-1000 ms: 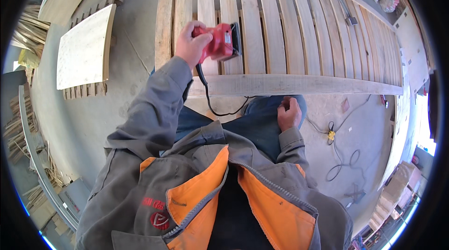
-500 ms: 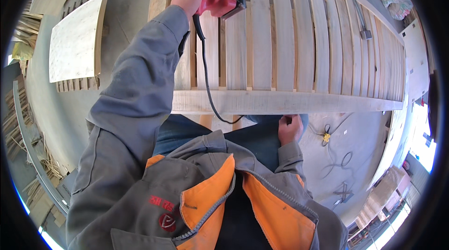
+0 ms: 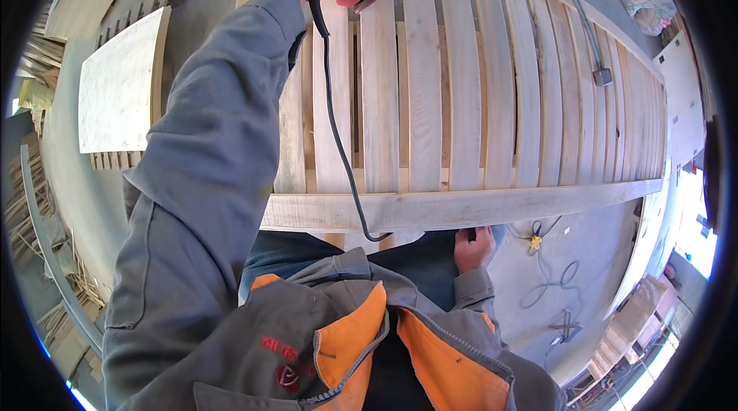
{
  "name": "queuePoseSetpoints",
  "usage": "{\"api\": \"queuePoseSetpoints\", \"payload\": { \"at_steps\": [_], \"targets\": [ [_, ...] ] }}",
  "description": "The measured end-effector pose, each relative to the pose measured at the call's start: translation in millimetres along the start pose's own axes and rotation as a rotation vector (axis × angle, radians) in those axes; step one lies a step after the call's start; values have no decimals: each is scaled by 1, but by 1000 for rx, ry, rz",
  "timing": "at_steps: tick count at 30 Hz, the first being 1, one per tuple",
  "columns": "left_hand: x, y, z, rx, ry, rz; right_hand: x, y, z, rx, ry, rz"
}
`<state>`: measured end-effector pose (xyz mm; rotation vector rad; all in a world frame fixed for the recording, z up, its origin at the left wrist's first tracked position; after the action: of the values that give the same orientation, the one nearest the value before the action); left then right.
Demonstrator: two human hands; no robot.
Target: The person uses a red electric sander to smooth the surface of a wooden slatted structure. They move the sander back and forth along the slats, occasionally adjusting their grip and position to reach different areas.
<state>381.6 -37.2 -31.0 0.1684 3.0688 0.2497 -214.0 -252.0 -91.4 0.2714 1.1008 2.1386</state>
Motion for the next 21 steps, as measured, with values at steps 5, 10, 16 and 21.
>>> {"api": "queuePoseSetpoints", "payload": {
  "at_steps": [5, 10, 16, 21],
  "targets": [
    [34, 1, -16, -115, -56, 7, 0, 1, 0, 5, -47, 26],
    [79, 18, 7, -107, -94, -8, 1, -1, -4, -2, -67, 34],
    [157, 19, -8, -48, -45, 12, 8, 1, -11, -16, -91, 7],
    [201, 34, 2, -159, -23, -20, 7, -2, -9, -46, -87, 2]
  ]
}}
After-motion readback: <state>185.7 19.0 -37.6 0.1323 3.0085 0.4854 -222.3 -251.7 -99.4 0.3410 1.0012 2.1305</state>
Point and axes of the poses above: each hand's wrist, its own x-axis away from the middle knuckle, its own y-axis out of the back of the hand, z = x × y, the point moved 5 cm from there along -x, towards the middle knuckle, and after that the axes turned 9 degrees about -z, right-handed, at the moved point
